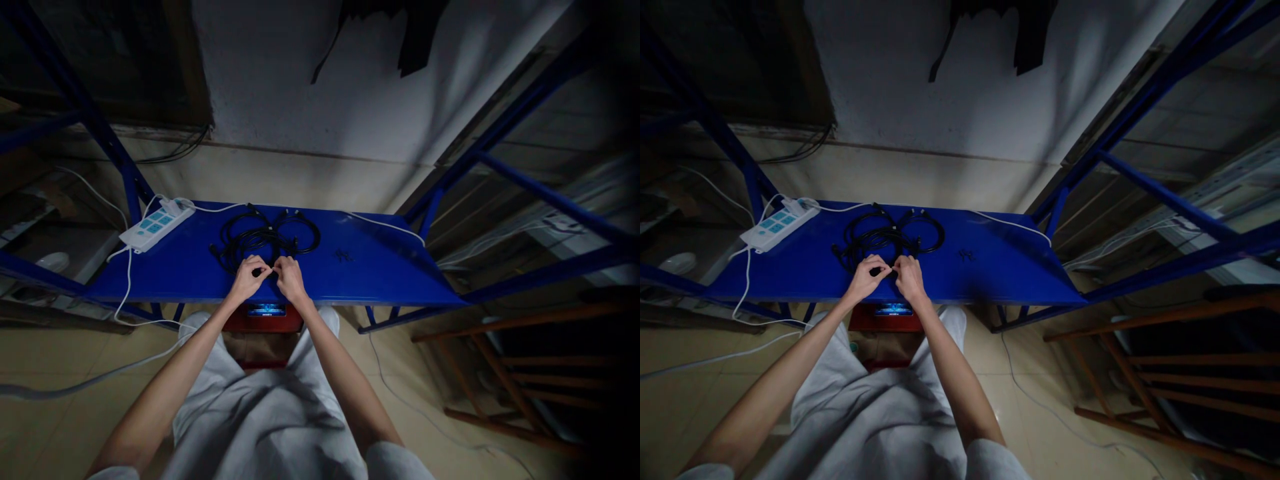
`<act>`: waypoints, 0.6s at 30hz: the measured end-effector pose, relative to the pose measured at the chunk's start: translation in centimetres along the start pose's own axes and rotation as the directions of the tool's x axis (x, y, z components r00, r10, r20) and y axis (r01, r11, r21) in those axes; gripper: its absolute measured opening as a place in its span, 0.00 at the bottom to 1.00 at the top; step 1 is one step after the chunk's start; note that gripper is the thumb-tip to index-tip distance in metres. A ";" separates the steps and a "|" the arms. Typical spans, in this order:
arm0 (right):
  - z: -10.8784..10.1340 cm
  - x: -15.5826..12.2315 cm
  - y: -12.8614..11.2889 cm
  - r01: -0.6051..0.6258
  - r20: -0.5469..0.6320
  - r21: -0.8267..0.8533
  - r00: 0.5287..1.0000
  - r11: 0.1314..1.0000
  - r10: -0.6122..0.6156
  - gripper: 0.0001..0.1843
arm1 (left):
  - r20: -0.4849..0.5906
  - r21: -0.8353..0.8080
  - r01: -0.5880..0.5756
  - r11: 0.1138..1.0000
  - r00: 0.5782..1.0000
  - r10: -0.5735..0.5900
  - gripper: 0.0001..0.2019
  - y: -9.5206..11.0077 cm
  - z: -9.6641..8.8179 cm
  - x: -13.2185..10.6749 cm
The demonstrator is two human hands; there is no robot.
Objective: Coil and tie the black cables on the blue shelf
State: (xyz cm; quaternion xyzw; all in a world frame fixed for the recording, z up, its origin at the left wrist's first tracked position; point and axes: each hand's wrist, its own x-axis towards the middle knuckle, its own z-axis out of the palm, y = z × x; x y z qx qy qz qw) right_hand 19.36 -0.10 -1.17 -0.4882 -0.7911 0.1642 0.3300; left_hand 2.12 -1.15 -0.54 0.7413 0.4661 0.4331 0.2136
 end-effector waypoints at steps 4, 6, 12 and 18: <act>-0.1 0.1 0.1 -0.024 0.008 0.025 1.000 0.999 0.024 0.09 | 0.022 0.003 0.025 1.000 0.999 -0.025 0.09 -0.2 0.1 0.2; -0.3 0.2 0.4 -0.020 0.032 0.080 0.999 0.997 0.018 0.09 | 0.021 0.025 0.047 0.999 0.999 -0.047 0.09 -0.3 0.2 0.3; -0.5 0.3 0.8 0.002 -0.008 0.286 1.000 0.958 0.000 0.07 | 0.056 0.151 0.069 0.986 0.995 -0.078 0.07 0.0 0.5 0.2; -1.1 -0.2 0.9 -0.083 -0.377 0.368 0.897 0.926 0.231 0.13 | 0.030 0.202 0.007 0.979 0.999 -0.013 0.08 0.8 0.3 0.2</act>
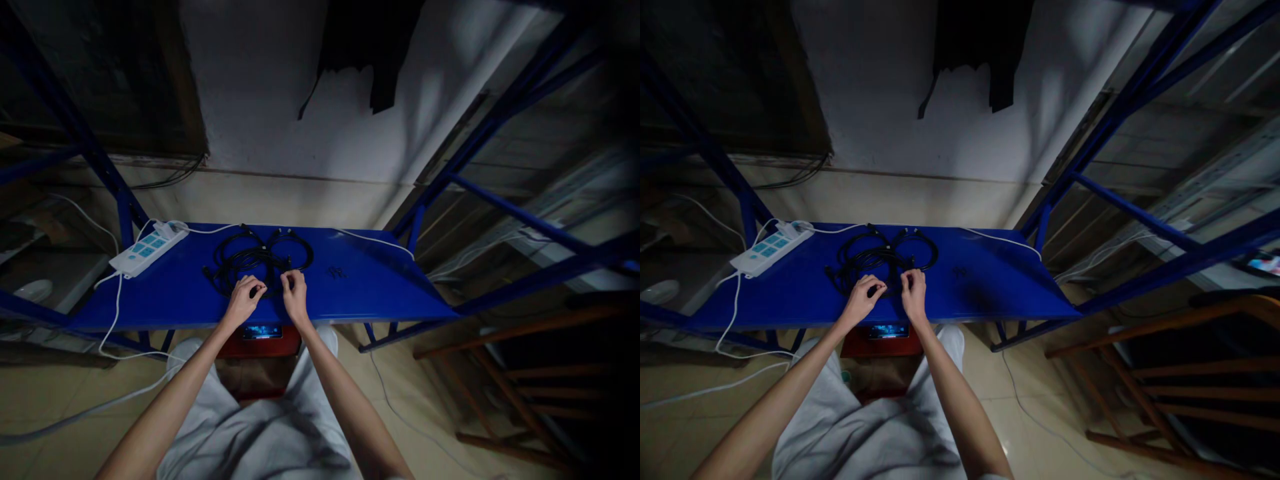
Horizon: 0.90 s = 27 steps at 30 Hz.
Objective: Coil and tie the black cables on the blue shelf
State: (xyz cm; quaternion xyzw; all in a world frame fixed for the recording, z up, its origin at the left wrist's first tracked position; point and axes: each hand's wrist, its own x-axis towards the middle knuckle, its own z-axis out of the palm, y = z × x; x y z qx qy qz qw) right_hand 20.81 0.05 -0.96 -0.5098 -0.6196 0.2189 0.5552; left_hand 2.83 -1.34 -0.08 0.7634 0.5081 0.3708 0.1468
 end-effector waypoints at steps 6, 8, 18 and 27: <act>0.3 0.0 0.9 -0.144 -0.102 0.046 0.984 0.988 0.148 0.14 | 0.097 0.171 -0.130 0.977 0.989 0.115 0.15 -0.8 -1.3 -1.8; 0.5 0.0 1.1 -0.134 -0.080 0.038 0.987 0.990 0.137 0.13 | 0.150 0.183 -0.171 0.968 0.978 0.144 0.17 -1.4 -1.8 -2.4; 0.3 -0.1 0.9 -0.134 -0.130 0.023 0.982 0.991 0.136 0.14 | 0.223 0.325 -0.298 0.897 0.947 0.233 0.13 -1.1 -4.0 -0.2; 0.1 0.0 0.1 -0.182 -0.034 0.050 0.982 0.982 0.183 0.16 | 0.370 0.475 -0.538 0.696 0.840 0.397 0.15 -0.6 -4.7 1.4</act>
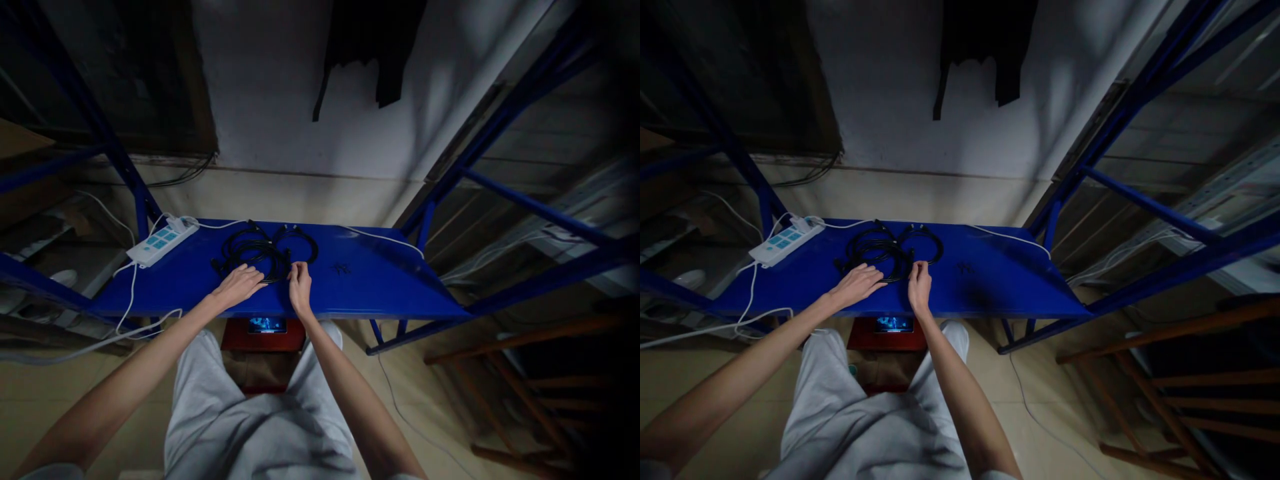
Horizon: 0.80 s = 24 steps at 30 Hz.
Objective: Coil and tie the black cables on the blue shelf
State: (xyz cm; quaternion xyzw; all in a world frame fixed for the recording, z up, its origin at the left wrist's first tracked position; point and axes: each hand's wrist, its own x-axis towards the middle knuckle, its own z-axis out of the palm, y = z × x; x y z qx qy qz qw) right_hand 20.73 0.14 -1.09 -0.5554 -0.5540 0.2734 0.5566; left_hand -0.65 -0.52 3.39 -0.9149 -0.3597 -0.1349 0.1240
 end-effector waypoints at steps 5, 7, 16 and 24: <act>-0.3 -0.3 -0.7 -0.021 0.073 0.059 0.997 0.998 0.017 0.18 | -0.029 0.088 -0.015 0.996 0.999 0.017 0.15 0.7 -0.3 0.5; -0.3 -0.4 -0.9 -0.017 0.125 0.109 0.992 0.994 0.003 0.20 | -0.020 0.091 0.018 0.996 1.000 -0.016 0.15 1.1 -0.3 0.5; 0.0 -0.3 -1.3 0.056 0.377 0.125 0.921 0.991 -0.100 0.17 | 0.143 0.059 0.303 0.951 0.941 -0.308 0.12 4.6 0.8 1.7; -0.7 -0.1 -1.4 0.028 0.132 0.210 0.990 0.977 -0.056 0.16 | 0.091 0.013 0.210 0.978 0.973 -0.211 0.11 4.4 -0.2 0.6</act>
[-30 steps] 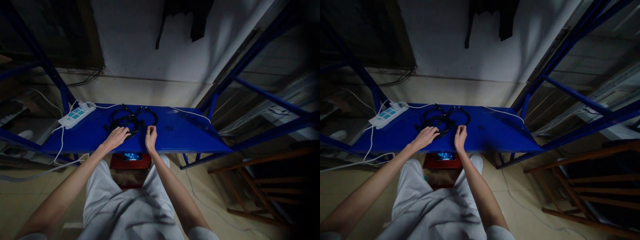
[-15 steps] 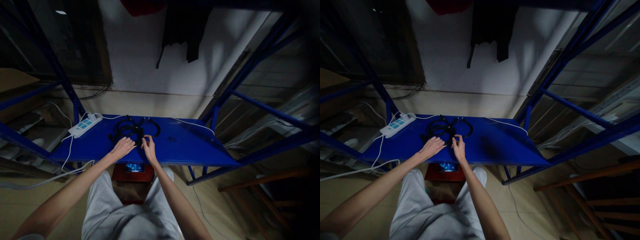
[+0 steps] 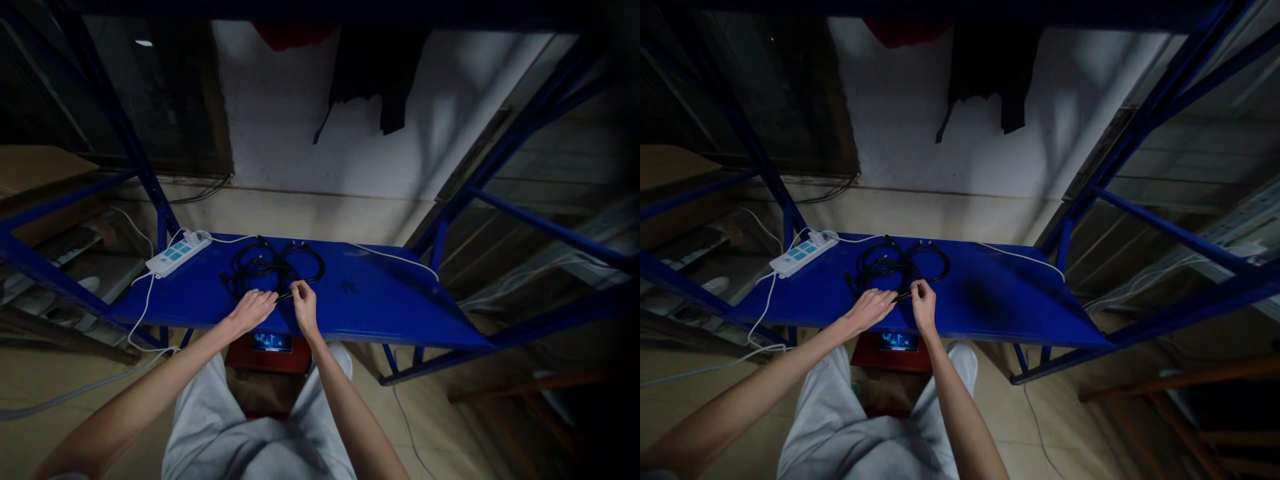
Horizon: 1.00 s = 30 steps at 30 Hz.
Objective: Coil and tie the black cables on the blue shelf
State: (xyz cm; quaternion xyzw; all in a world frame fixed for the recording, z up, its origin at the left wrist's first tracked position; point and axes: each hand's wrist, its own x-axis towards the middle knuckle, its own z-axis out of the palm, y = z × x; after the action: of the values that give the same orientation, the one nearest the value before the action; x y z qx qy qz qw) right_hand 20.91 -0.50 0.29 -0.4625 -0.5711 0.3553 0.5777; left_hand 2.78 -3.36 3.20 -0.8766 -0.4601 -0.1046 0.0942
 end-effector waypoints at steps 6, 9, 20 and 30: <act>0.3 0.4 -1.5 0.001 -0.018 0.082 1.000 0.997 0.001 0.17 | 0.009 -0.052 -0.175 0.983 0.984 0.175 0.10 -2.7 -0.7 -1.6; 0.6 2.0 -2.9 0.001 -0.113 0.197 0.993 0.980 0.022 0.20 | -0.023 -0.085 -0.232 0.969 0.973 0.231 0.09 -3.0 -1.1 -1.8; 1.8 11.3 -5.8 -0.210 0.149 0.429 0.976 0.879 0.160 0.24 | 0.122 -0.012 -0.137 0.991 0.983 0.137 0.05 -4.5 -3.7 1.1; -4.1 11.4 -1.4 -0.161 0.356 0.021 0.924 0.987 0.143 0.32 | 0.221 0.133 0.043 0.990 0.973 -0.072 0.16 0.5 1.4 2.0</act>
State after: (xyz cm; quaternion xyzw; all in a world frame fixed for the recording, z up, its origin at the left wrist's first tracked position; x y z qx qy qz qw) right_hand 25.89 9.22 5.72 -0.4195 -0.6188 0.4903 0.4479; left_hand 4.44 -1.74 2.33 -0.8613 -0.4988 0.0225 0.0940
